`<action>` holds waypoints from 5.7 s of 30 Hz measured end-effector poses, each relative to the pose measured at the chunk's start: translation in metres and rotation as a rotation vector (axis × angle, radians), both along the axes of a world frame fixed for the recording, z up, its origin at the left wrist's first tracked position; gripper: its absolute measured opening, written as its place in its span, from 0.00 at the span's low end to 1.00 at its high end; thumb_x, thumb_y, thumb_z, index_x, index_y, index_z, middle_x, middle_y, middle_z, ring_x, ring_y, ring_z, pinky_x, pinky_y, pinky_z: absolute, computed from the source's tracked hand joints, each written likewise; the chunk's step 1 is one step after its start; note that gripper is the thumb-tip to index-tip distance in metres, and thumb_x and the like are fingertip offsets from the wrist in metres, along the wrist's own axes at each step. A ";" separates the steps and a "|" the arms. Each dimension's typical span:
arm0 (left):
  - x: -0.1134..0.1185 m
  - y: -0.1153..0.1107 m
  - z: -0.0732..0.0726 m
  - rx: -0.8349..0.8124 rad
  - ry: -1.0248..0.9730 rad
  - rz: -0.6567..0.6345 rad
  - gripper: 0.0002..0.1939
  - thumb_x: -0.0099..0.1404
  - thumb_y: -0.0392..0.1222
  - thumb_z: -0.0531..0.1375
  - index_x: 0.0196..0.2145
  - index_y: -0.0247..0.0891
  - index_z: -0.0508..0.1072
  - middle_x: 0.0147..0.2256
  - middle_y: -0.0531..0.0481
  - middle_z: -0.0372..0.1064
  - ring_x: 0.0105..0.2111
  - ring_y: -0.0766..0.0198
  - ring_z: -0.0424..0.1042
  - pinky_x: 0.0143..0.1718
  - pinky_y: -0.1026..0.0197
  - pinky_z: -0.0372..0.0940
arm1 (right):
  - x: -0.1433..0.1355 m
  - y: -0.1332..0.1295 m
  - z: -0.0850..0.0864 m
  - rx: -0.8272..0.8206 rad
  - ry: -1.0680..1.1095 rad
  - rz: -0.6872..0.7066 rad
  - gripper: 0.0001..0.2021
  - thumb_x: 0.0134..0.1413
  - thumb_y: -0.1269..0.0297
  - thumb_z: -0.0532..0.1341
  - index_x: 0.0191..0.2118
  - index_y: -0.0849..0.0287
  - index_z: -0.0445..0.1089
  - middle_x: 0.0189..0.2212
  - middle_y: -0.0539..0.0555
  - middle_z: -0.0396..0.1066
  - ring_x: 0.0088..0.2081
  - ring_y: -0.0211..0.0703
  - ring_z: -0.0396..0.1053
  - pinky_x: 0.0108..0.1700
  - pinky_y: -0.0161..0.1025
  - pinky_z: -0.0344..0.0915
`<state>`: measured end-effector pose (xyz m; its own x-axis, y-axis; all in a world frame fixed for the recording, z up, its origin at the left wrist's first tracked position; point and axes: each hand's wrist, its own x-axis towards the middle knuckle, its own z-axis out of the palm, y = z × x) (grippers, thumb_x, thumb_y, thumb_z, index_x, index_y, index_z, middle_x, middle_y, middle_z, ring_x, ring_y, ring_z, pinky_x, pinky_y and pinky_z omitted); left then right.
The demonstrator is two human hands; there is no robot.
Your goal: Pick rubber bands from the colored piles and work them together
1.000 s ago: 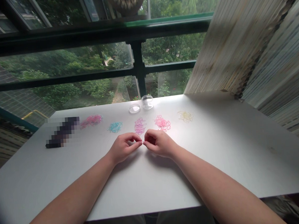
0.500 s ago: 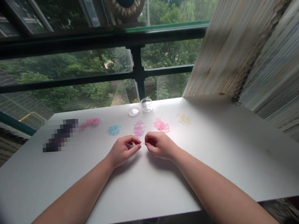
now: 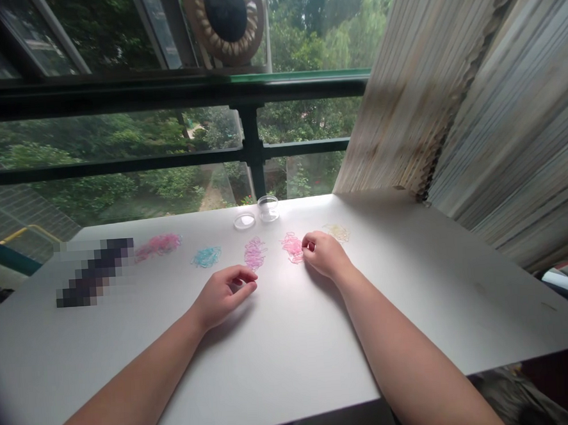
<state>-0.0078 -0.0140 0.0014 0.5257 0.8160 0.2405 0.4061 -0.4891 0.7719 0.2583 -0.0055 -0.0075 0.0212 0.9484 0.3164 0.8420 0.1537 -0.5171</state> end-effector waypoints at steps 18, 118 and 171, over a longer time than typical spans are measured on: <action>-0.002 0.003 -0.004 -0.003 0.000 -0.015 0.08 0.59 0.44 0.57 0.33 0.38 0.73 0.33 0.49 0.73 0.30 0.65 0.69 0.33 0.64 0.64 | -0.002 -0.002 0.001 -0.044 -0.023 -0.037 0.05 0.43 0.71 0.56 0.26 0.58 0.70 0.23 0.51 0.67 0.26 0.38 0.62 0.29 0.34 0.56; -0.107 0.072 -0.020 0.136 0.603 0.793 0.27 0.60 0.55 0.52 0.53 0.41 0.66 0.57 0.43 0.58 0.57 0.44 0.53 0.55 0.44 0.52 | -0.055 -0.033 0.014 -0.357 -0.029 0.478 0.12 0.54 0.59 0.53 0.25 0.59 0.66 0.21 0.51 0.66 0.24 0.37 0.60 0.26 0.34 0.52; -0.147 0.076 -0.012 0.131 -0.046 0.897 0.16 0.55 0.43 0.59 0.40 0.34 0.77 0.33 0.44 0.75 0.30 0.59 0.72 0.35 0.59 0.66 | -0.058 -0.036 0.021 -0.396 -0.050 0.451 0.10 0.54 0.61 0.54 0.28 0.59 0.68 0.21 0.50 0.68 0.23 0.36 0.61 0.25 0.33 0.53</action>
<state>-0.1543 0.0620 -0.0104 -0.3063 0.8790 0.3655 0.6474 -0.0892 0.7569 0.1999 -0.0417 0.0133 -0.4168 0.9061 -0.0725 0.7630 0.3054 -0.5697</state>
